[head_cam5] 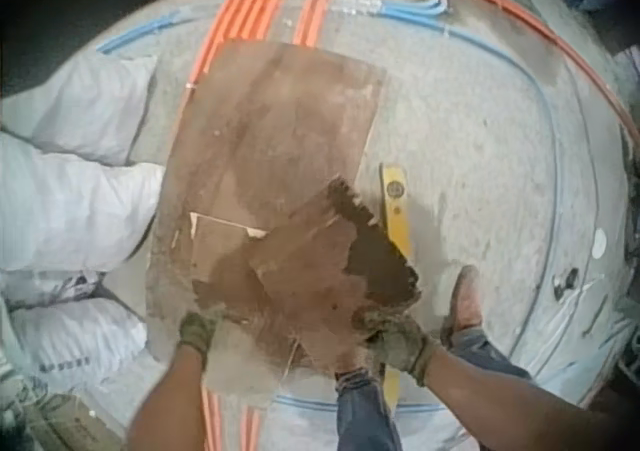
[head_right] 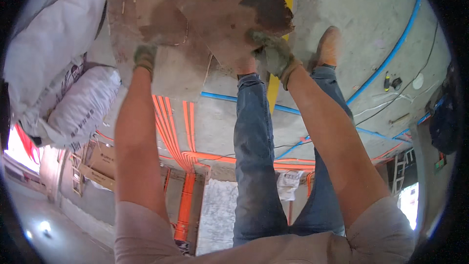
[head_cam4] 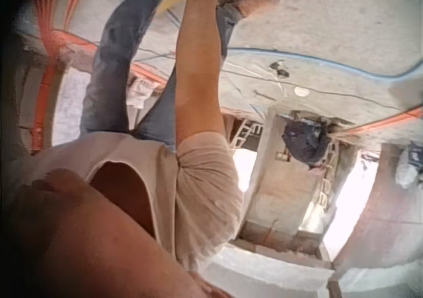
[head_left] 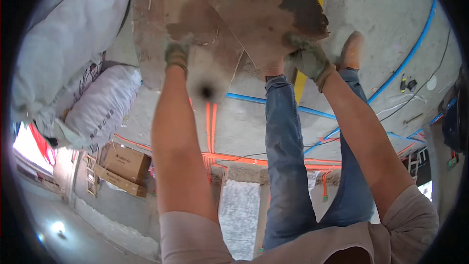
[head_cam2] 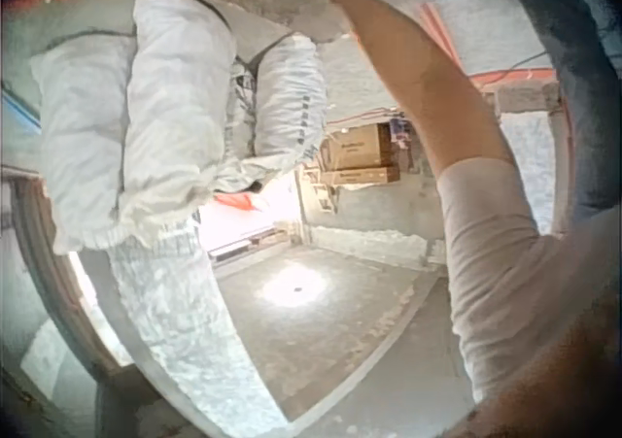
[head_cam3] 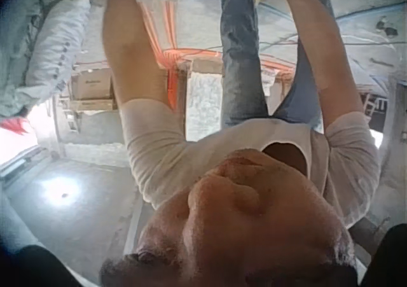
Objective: The recorder is measuring and cutting pieces of plywood on the floor using a tape measure, a spirit level, and a utility knife.
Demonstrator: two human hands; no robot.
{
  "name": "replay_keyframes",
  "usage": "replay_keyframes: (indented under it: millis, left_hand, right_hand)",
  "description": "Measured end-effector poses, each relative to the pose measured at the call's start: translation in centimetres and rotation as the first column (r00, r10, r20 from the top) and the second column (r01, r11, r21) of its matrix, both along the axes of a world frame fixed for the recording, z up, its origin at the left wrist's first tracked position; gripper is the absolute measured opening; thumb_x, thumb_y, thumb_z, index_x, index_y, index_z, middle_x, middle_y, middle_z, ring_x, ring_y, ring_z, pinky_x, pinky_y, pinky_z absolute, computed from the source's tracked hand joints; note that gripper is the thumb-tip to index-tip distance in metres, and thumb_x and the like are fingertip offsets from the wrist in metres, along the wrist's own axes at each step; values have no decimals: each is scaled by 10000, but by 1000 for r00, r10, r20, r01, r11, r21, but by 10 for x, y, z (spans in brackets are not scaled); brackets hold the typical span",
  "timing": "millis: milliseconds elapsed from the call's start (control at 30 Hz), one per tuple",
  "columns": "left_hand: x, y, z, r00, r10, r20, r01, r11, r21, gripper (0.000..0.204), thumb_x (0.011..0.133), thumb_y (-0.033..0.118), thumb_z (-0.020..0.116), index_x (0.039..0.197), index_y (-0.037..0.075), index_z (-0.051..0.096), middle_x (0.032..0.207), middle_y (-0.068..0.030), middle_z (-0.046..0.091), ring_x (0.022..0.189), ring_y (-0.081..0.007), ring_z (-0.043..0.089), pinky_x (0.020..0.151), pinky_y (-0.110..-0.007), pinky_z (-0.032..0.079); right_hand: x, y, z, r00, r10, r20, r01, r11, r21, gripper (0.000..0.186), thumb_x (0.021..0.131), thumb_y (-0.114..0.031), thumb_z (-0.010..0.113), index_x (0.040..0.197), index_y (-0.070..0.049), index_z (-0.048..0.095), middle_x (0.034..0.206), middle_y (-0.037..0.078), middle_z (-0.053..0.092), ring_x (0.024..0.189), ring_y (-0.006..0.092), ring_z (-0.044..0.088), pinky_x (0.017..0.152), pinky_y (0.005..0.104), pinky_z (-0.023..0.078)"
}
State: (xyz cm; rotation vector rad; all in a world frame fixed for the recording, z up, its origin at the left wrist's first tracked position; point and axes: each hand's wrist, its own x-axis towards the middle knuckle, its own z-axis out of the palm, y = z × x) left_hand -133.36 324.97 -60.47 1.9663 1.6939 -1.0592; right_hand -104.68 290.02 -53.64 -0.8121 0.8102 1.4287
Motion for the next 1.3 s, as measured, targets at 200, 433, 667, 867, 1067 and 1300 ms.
replay_keyframes:
  millis: [200,433,667,867,1067,1300]
  left_hand:
    - [95,37,5,950,132,282,-190,963,191,989,692,436,824,1417,-44,354,1456,-242,400,1282,-368,473,1046,-431,408]
    - [90,20,19,681,350,644,-425,904,-43,535,868,333,684,1228,-27,520,952,-86,627,830,-231,633,755,-339,510]
    - [97,19,47,636,643,427,-532,766,-361,556,883,442,665,1223,5,603,1123,-130,623,972,-247,609,865,-340,484]
    - [100,-45,85,489,606,628,-137,764,-630,419,953,206,580,1321,8,555,1310,-173,565,1189,-291,537,1039,-356,412]
    - [153,-132,171,80,946,313,-297,323,-899,386,924,152,616,1282,19,552,1236,-109,597,1134,-255,574,977,-369,471]
    - [175,-174,201,-19,995,100,-427,82,-901,357,910,159,647,1241,58,556,1144,-51,603,1045,-211,588,933,-379,503]
  right_hand:
    - [-41,73,-62,974,56,218,-74,994,78,273,915,-137,650,1167,-33,635,1145,76,642,1055,209,616,899,322,526]
    - [-68,141,-66,997,76,-30,-81,964,-252,317,872,-155,721,1153,-29,647,1118,71,659,1005,194,637,852,306,551]
    - [-67,103,-46,983,181,-25,-182,963,-197,264,924,-180,659,1159,-59,658,1115,55,648,938,165,627,813,288,542]
    - [-43,59,29,964,-111,-240,122,992,32,286,930,-119,645,1202,-62,575,1158,76,644,1058,190,640,876,322,579]
    - [-21,9,101,932,-289,-218,270,956,-113,338,938,-75,618,1260,-56,518,1237,90,602,1110,216,625,908,356,579]
    - [18,-44,153,970,-230,84,243,950,-198,387,954,-123,595,1318,-40,492,1221,96,602,1088,207,610,896,332,536]
